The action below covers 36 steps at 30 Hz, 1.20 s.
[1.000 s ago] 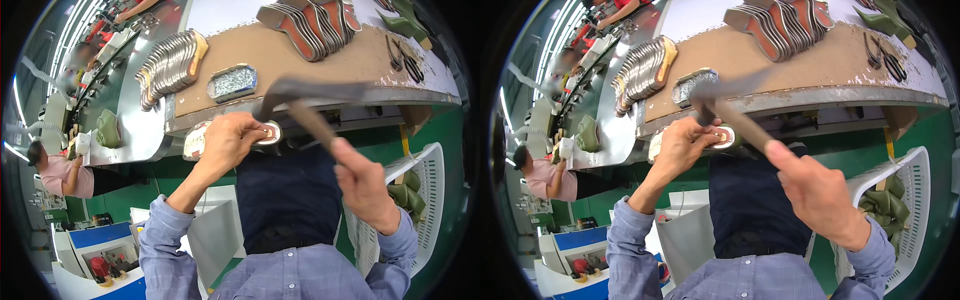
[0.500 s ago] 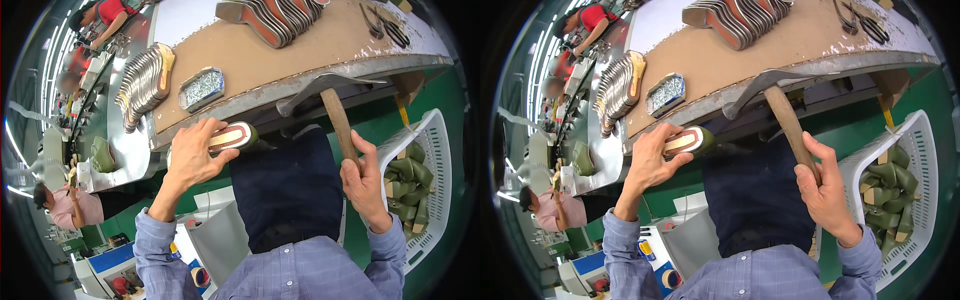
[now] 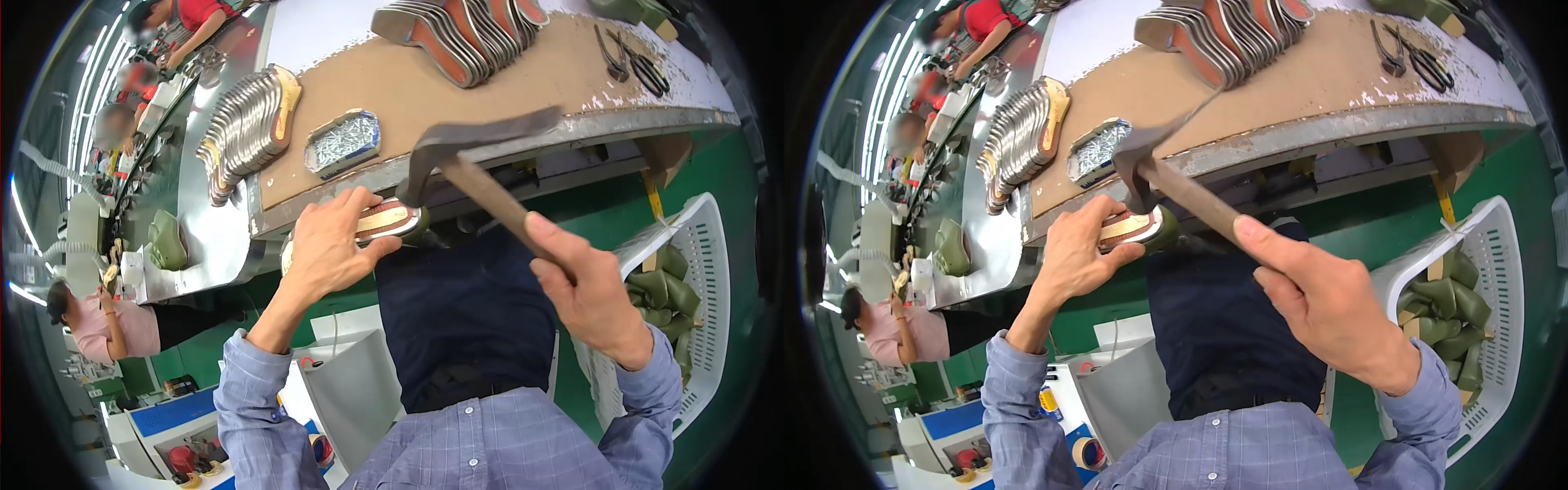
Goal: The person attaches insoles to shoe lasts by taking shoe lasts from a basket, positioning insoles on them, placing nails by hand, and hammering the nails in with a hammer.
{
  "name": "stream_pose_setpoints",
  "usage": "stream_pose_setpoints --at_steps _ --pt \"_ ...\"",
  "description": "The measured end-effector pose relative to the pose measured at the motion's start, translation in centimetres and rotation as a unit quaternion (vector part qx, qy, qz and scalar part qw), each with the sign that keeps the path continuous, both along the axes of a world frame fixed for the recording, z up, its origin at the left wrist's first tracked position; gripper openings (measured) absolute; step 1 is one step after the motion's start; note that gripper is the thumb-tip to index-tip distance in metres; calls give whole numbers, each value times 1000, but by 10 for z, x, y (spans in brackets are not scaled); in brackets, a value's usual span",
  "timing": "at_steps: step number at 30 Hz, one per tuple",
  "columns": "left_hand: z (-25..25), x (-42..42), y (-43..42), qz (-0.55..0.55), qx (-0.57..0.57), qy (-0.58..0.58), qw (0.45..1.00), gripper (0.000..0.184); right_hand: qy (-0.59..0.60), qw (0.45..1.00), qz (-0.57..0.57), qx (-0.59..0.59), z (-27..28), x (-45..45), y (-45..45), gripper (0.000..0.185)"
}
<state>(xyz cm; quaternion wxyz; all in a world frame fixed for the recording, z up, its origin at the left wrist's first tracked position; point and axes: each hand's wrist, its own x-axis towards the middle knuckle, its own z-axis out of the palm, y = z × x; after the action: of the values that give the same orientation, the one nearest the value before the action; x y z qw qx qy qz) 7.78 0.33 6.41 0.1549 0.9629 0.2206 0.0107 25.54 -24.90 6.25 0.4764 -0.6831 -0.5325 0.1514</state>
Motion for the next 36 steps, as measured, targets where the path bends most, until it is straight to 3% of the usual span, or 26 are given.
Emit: stream_pose_setpoints --at_steps 2,4,6,7,9,10,12,13,14,15,16,17,19,20,21,22,25,26,29,31,32,34,36 --pt "1 -1 -2 7 -7 13 1000 46 -60 994 -48 79 22 -3 6 42" --pt "-2 -3 -1 5 4 -5 1000 46 49 960 -97 259 16 -7 7 44" --pt "-5 -4 1 -16 12 -17 1000 47 40 959 -73 272 17 -2 4 50" --pt "-5 -4 2 -15 22 -8 1000 48 -22 989 -33 141 15 -5 9 52" --pt "-5 -2 3 -12 24 -5 1000 49 -138 986 36 -89 4 -11 21 49" --pt "-4 -3 2 -17 20 7 1000 50 -136 986 35 -88 8 -12 20 49" --pt "-3 -2 6 -10 13 17 1000 50 -171 985 1 -28 21 0 31 46" --pt "-4 -4 4 -11 9 19 1000 50 -169 978 -15 119 26 3 37 46" --pt "-6 -3 4 -11 8 15 1000 50 -249 950 -63 177 41 6 35 42" --pt "-6 -4 4 -9 5 16 1000 49 -75 958 -72 268 40 3 27 37" --pt "-5 -5 3 -5 4 15 1000 49 105 928 -79 348 35 -2 15 33" --pt "-4 -4 3 -4 -5 16 1000 50 104 928 -75 349 27 -4 11 33" --pt "-3 -4 4 -7 -14 18 1000 50 -122 985 -47 110 -6 -9 8 37" --pt "-5 -5 6 -7 -10 7 1000 49 -114 993 3 5 -17 -23 24 43" --pt "-6 -3 5 -15 -8 0 1000 49 -66 997 -19 43 -29 -27 33 42" --pt "-5 2 6 -19 -6 -5 1000 49 -76 997 -14 -14 -16 -20 34 41" --pt "-2 -3 3 0 -9 16 1000 50 -64 991 -78 84 -7 -21 29 40" --pt "-4 -3 2 4 -10 15 1000 50 -111 973 -91 178 -9 -20 31 40" --pt "-8 -4 3 -4 12 -2 1000 53 -81 973 -55 210 -16 -13 19 43" --pt "-12 -3 4 -47 89 30 994 56 -128 988 -42 77 -17 -6 18 39" --pt "-14 1 4 -43 91 30 994 56 -129 988 -38 80 -20 0 13 39" --pt "-12 4 9 -65 59 25 996 56 -307 937 -105 -128 -34 22 9 33" --pt "3 -2 12 -49 51 -1 998 54 -307 929 -200 -50 -40 51 20 34"
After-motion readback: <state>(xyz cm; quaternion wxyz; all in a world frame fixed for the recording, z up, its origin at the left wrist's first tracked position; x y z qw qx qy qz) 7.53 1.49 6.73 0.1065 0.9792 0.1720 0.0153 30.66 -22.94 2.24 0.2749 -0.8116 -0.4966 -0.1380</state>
